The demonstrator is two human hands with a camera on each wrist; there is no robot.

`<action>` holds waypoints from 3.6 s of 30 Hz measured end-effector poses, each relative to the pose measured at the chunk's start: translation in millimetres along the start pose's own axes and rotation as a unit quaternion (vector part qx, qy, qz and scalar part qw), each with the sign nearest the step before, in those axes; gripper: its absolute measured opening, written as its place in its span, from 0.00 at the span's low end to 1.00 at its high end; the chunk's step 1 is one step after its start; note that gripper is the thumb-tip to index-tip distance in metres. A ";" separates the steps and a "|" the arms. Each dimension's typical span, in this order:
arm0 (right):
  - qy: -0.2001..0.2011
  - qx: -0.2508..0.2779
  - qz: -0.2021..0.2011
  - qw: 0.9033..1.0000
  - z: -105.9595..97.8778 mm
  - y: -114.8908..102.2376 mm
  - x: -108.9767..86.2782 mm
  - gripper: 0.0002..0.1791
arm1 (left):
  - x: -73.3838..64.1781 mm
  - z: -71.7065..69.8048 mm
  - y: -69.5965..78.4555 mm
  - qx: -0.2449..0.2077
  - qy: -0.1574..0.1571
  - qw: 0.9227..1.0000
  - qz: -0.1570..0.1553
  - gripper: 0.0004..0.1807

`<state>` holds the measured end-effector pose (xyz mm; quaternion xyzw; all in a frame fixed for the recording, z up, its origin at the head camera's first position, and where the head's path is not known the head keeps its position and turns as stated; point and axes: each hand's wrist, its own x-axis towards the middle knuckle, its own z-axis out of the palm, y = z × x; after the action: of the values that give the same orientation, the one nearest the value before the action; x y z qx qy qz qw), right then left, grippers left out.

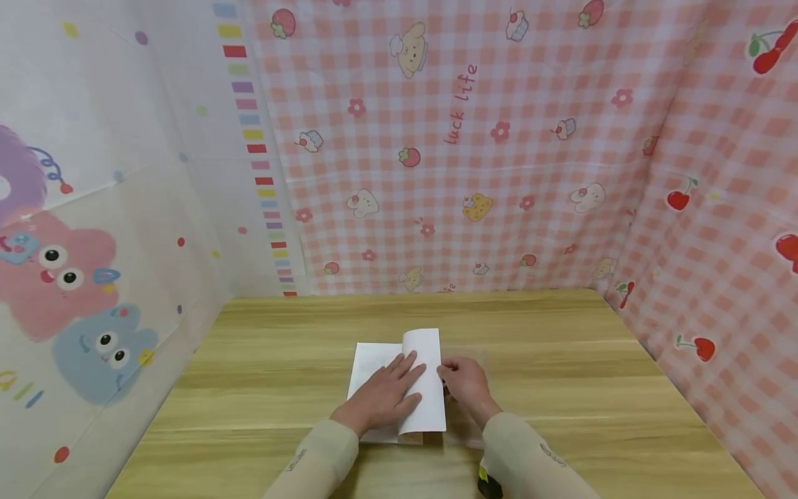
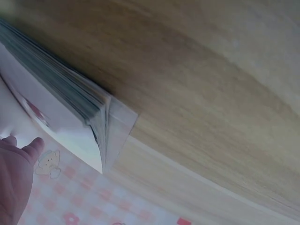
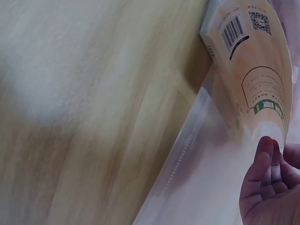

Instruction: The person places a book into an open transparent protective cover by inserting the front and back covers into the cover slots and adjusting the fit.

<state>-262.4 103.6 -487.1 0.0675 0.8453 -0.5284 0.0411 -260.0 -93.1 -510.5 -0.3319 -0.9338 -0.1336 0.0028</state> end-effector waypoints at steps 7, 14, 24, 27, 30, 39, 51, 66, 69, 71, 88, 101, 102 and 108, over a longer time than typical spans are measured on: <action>-0.007 -0.027 -0.026 0.999 -2.6 3.4 -1.4 0.12 | 0.5 -1.0 0.2 -0.011 -0.018 1.000 -0.017 0.32; 0.050 -0.146 -0.104 0.983 -10.4 11.3 1.0 0.13 | 0.3 1.4 0.8 -0.010 -0.026 0.999 -0.025 0.32; 0.050 -0.342 -0.270 0.899 -17.0 37.7 8.2 0.14 | 1.1 2.8 1.0 0.006 -0.031 0.999 -0.035 0.32; 0.013 -0.370 -0.279 0.886 -17.3 45.0 8.4 0.19 | 1.4 1.6 2.1 0.012 -0.033 0.999 -0.035 0.32; -0.020 -0.386 -0.260 0.885 -17.5 50.5 8.0 0.24 | 2.4 -0.2 4.1 0.014 -0.036 0.999 -0.032 0.32; -0.047 -0.411 -0.253 0.875 -16.7 66.7 10.3 0.29 | 1.4 -6.9 11.2 0.031 -0.042 0.998 -0.026 0.31; -0.042 -0.417 -0.256 0.871 -16.0 64.1 7.0 0.27 | 8.2 -1.5 8.0 0.081 -0.057 0.994 -0.034 0.30; -0.051 -0.427 -0.239 0.870 -16.1 58.7 1.5 0.27 | 13.3 1.9 16.3 0.100 -0.063 0.992 -0.041 0.31; -0.051 -0.426 -0.239 0.871 -16.0 57.9 0.7 0.26 | 14.6 2.2 18.3 0.102 -0.063 0.992 -0.042 0.31; -0.051 -0.425 -0.239 0.871 -15.9 57.4 -0.3 0.26 | 14.9 2.9 19.4 0.105 -0.062 0.992 -0.043 0.31; -0.099 -0.418 -0.231 0.873 -2.3 58.8 3.8 0.32 | 15.9 4.0 23.1 0.124 -0.075 0.988 -0.061 0.31; -0.093 -0.417 -0.245 0.870 -4.4 53.9 -2.7 0.31 | 20.3 10.6 25.5 0.115 -0.063 0.990 -0.052 0.31; -0.094 -0.417 -0.245 0.870 -4.6 54.0 -2.6 0.31 | 20.5 12.3 22.4 0.101 -0.061 0.992 -0.051 0.31; -0.099 -0.423 -0.239 0.868 -5.1 54.7 -2.1 0.31 | 14.4 12.9 2.6 -0.001 -0.037 0.998 -0.047 0.33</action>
<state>-251.7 131.7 -533.2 -0.2132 0.9697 -0.1177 0.0212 -268.6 -79.0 -520.9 -0.2922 -0.9477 -0.1223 -0.0384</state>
